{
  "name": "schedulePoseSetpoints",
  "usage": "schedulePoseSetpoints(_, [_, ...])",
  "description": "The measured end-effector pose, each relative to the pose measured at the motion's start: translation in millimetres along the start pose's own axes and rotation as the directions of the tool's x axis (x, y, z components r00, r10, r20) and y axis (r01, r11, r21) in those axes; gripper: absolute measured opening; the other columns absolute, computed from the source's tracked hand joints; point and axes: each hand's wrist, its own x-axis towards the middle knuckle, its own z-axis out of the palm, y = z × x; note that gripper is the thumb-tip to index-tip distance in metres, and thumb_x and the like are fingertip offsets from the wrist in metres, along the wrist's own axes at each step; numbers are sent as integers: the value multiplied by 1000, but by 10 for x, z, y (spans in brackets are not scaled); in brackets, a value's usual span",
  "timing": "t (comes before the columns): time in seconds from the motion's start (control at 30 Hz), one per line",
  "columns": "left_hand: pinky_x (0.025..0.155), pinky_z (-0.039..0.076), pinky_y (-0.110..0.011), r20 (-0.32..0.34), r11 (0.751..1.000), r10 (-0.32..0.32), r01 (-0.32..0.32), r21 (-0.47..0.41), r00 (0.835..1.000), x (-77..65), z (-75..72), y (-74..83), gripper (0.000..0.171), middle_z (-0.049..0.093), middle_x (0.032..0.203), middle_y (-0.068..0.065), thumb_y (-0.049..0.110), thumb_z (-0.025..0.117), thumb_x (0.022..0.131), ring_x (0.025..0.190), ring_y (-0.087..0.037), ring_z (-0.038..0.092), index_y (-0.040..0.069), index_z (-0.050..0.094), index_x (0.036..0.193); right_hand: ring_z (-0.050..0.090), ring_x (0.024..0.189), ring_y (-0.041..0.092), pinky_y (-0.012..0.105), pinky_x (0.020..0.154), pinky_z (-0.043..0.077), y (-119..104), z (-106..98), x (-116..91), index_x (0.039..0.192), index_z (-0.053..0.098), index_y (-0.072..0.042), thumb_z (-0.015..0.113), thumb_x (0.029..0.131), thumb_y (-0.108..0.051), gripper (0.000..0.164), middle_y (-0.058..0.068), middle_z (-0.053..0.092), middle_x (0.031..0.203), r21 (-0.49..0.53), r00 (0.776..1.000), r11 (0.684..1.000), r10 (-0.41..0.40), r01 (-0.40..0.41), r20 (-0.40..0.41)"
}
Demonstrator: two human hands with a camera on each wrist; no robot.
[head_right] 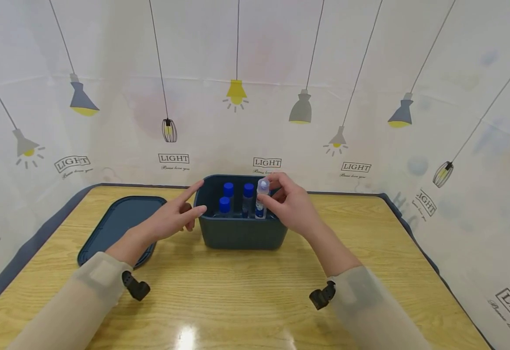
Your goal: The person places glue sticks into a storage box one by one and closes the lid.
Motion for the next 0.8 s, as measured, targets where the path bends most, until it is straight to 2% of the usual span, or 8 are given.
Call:
schedulePoseSetpoints(0.27, [84, 51, -43, 0, 1000, 4, -4, 4, 1000, 1, 0, 7, 84, 69, 86, -11, 68, 56, 108, 91, -42, 69, 54, 7, 173, 71, 91, 21, 39, 79, 59, 35, 136, 134, 132, 63, -18, 77, 105, -28, 32, 11, 74, 123, -33, 990, 999, 9, -4, 144])
schedulePoseSetpoints(0.53, [84, 51, -43, -3, 1000, -3, 3, 6, 1000, -3, 16, 2, 84, 69, 87, -12, 68, 57, 107, 91, -42, 69, 54, 7, 174, 73, 95, 23, 41, 79, 58, 71, 212, 255, 131, 64, -18, 78, 105, -30, 32, 11, 75, 125, -110, 980, 993, 54, -33, 194])
schedulePoseSetpoints(0.7, [84, 52, -43, 0, 1000, -8, 8, 18, 1000, -5, 19, 5, 84, 69, 88, -12, 70, 55, 107, 90, -41, 69, 55, 6, 173, 74, 108, 28, 45, 89, 59, 98, 247, 296, 129, 65, -16, 78, 105, -30, 31, 10, 78, 125, -142, 969, 986, 115, -85, 218])
schedulePoseSetpoints(0.8, [84, 52, -43, -1, 1000, -7, 7, 21, 1000, -1, 10, 3, 84, 69, 89, -13, 71, 55, 107, 90, -40, 69, 56, 5, 173, 76, 109, 27, 46, 93, 59, 97, 257, 319, 127, 66, -16, 78, 105, -28, 28, 10, 80, 123, -154, 961, 982, 142, -108, 235])
